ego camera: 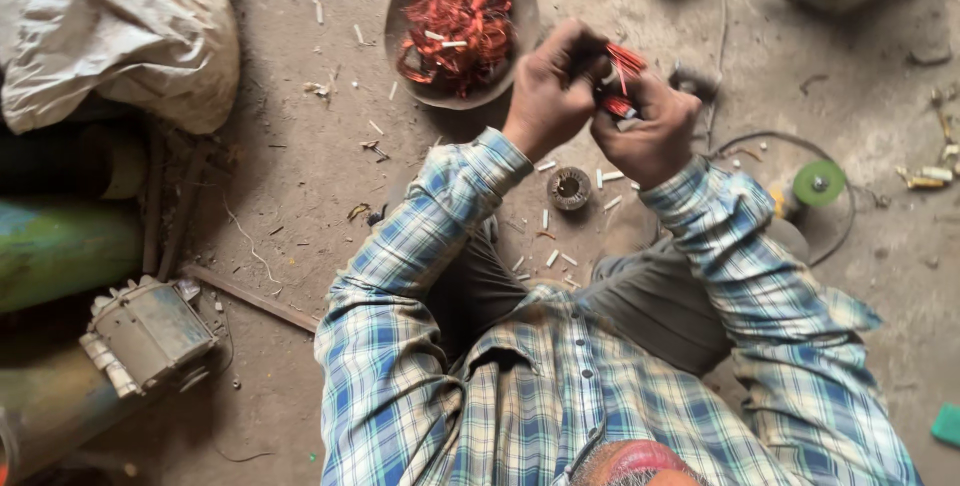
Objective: The person removes copper wire coils from a motor armature and places them in a metal bowl. They then insert small white insulating pieces into the slots of the armature.
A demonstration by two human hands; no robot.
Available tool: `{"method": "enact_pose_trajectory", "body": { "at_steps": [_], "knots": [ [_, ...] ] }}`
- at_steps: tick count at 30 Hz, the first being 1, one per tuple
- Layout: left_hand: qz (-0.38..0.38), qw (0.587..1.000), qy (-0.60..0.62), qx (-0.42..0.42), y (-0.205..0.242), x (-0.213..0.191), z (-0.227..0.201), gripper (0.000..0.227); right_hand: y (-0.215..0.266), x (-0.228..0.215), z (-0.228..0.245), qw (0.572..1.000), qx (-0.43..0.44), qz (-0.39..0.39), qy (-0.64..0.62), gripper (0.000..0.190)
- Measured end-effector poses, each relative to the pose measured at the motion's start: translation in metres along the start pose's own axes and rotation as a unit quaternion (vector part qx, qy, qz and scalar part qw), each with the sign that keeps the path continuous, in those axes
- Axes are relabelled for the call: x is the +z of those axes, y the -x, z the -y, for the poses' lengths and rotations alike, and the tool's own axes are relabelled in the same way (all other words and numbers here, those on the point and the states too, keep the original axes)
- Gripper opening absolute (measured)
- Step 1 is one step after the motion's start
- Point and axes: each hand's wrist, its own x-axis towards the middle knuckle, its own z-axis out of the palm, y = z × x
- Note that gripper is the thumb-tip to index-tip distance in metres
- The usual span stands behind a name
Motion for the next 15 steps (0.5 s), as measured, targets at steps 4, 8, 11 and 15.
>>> {"method": "enact_pose_trajectory", "body": {
  "at_steps": [4, 8, 11, 15],
  "knots": [
    [-0.01, 1.0, 0.021, 0.012, -0.003, 0.005, -0.001, 0.01, 0.001, 0.0, 0.003, 0.998, 0.046, -0.007, -0.044, 0.022],
    [-0.005, 0.999, 0.05, 0.001, -0.011, 0.002, 0.006, 0.006, -0.002, -0.001, 0.003, 0.99, 0.096, -0.005, -0.1, 0.023],
    [0.015, 0.986, 0.155, -0.06, -0.017, -0.008, 0.016, 0.003, 0.005, -0.008, 0.004, 0.98, 0.138, 0.015, -0.142, 0.034],
    [0.018, 0.947, 0.295, -0.13, -0.016, -0.012, 0.023, 0.003, 0.006, -0.015, 0.002, 0.973, 0.129, 0.0, -0.19, 0.038]
  ]
}}
